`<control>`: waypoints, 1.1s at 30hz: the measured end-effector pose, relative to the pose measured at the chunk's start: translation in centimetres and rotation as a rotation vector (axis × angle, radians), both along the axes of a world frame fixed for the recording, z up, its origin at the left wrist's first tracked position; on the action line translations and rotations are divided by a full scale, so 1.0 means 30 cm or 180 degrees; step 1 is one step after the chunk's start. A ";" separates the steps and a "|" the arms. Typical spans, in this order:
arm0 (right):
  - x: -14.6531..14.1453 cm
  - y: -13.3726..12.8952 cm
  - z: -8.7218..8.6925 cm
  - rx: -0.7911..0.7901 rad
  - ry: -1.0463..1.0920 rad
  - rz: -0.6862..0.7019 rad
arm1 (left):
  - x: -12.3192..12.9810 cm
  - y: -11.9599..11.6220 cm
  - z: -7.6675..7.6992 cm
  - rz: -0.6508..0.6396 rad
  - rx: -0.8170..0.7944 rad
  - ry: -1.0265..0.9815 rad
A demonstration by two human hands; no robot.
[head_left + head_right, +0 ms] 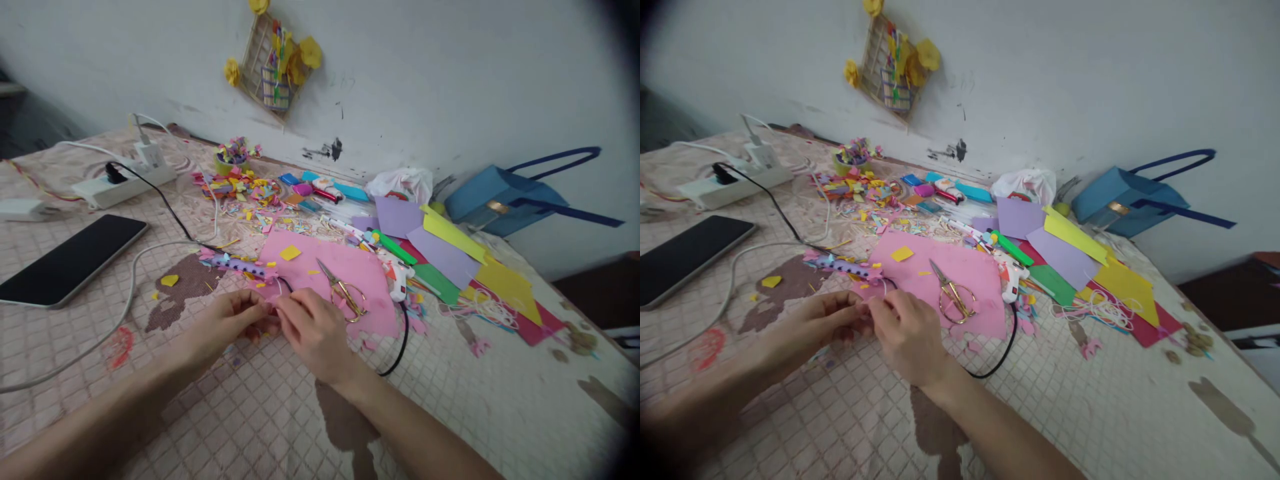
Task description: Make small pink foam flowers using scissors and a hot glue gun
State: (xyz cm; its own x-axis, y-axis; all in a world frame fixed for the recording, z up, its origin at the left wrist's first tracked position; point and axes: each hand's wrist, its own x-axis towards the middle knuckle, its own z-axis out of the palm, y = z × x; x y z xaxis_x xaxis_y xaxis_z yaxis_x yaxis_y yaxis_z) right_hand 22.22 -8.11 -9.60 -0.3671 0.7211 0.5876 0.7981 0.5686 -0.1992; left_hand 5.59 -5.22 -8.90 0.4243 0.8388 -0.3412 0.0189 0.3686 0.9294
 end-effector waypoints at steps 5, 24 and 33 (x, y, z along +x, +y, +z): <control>0.025 0.006 0.024 -0.0648 0.1179 -0.0327 | -0.014 0.007 -0.002 0.0030 -0.0063 0.0023; -0.012 -0.019 0.008 -0.1113 0.0439 -0.0622 | -0.020 0.000 0.024 -0.0013 -0.0620 -0.0226; -0.022 -0.023 0.007 -0.1177 0.0152 -0.0847 | -0.024 -0.011 0.040 0.0124 -0.0823 -0.0519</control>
State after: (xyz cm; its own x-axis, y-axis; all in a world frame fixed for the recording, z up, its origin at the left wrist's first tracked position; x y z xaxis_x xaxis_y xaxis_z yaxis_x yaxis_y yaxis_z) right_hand 21.58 -8.80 -9.38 -0.1193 0.9511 0.2848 0.8918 0.2288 -0.3904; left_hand 4.87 -5.55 -7.71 0.4604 0.7497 -0.4754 -0.1417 0.5907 0.7943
